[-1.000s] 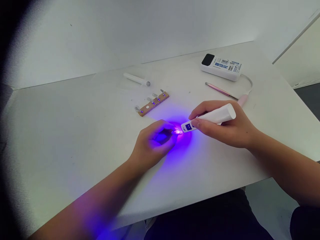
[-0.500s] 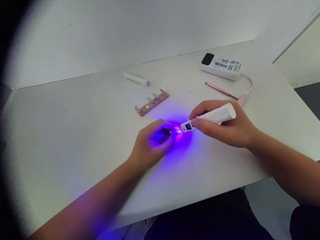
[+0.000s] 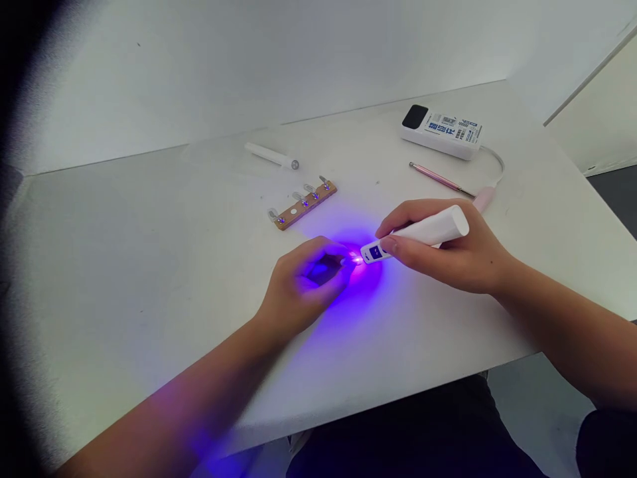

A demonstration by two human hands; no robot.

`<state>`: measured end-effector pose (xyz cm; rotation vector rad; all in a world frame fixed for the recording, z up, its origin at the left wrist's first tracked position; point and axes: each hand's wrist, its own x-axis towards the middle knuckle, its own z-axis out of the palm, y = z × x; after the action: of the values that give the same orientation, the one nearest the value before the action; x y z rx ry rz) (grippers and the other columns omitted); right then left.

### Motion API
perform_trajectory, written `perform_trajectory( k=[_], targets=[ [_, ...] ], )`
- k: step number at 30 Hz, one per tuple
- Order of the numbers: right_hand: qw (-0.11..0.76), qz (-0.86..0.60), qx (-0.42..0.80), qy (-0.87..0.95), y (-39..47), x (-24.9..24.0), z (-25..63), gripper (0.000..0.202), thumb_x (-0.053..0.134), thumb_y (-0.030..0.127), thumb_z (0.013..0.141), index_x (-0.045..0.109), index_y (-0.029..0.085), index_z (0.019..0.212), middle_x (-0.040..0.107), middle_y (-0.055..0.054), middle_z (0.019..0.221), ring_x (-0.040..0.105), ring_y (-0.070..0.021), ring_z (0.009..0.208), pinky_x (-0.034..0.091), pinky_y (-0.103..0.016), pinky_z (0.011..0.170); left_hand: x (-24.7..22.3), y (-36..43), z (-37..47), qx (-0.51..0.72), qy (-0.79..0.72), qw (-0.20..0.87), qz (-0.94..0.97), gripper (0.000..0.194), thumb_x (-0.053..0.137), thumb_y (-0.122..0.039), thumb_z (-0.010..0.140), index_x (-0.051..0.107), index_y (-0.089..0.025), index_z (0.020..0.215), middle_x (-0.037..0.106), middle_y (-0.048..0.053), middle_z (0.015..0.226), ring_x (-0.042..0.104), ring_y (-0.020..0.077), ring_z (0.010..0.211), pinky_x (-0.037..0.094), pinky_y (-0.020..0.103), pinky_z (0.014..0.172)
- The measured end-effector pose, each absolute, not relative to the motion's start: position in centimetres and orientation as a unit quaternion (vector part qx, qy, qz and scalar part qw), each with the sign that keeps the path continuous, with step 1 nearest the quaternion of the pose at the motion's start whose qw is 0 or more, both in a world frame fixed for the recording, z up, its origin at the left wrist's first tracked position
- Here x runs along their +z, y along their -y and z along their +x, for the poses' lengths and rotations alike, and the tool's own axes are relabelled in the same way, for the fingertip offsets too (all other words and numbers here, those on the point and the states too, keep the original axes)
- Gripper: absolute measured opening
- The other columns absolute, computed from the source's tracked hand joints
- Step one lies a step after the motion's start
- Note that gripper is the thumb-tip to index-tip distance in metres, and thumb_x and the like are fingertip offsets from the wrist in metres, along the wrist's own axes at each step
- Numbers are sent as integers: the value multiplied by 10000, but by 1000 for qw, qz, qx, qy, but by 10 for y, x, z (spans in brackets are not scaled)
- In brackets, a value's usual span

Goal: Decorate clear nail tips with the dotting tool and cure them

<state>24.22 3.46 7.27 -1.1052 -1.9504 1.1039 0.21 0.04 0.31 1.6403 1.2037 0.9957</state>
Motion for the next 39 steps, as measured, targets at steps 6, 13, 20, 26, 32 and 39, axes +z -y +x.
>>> perform_trajectory(
  k=[6,13,20,26,32,39],
  targets=[
    [313,-420,425,738,-36,75,241,81,774,298,926,826,266,873,700,1,624,594,-138,533,420,-299,467,5,0,2,401,-480,421,657,88,664,-173,876,722,-196,938,754,50,902,719,180,830,588,313,706],
    [310,-425,427,735,-36,75,241,81,766,285,926,820,268,868,709,6,640,597,-134,542,428,-295,478,6,0,3,397,-484,430,650,70,678,-194,878,718,-195,936,738,46,877,697,176,798,574,315,688],
    [309,-433,434,727,-35,76,240,73,773,269,914,820,269,858,706,13,633,597,-130,555,433,-288,485,6,0,2,398,-484,433,648,63,678,-199,879,714,-198,931,736,46,879,689,173,791,567,318,686],
    [303,-442,429,727,-34,76,241,75,770,287,918,825,261,874,710,4,641,601,-141,559,443,-298,486,6,-1,2,399,-483,432,648,71,672,-194,876,715,-198,933,743,47,885,700,176,810,576,320,696],
    [302,-434,433,730,-35,76,242,115,775,348,928,828,263,872,711,-6,650,608,-152,555,452,-308,482,7,0,1,396,-486,423,654,72,669,-193,881,720,-205,931,758,48,902,713,176,818,585,314,699],
    [303,-437,430,730,-35,75,242,114,772,346,927,828,262,873,707,-4,637,601,-154,549,444,-308,481,7,0,2,395,-487,423,655,72,666,-182,877,711,-212,924,759,48,907,719,182,828,601,321,719]
  ],
)
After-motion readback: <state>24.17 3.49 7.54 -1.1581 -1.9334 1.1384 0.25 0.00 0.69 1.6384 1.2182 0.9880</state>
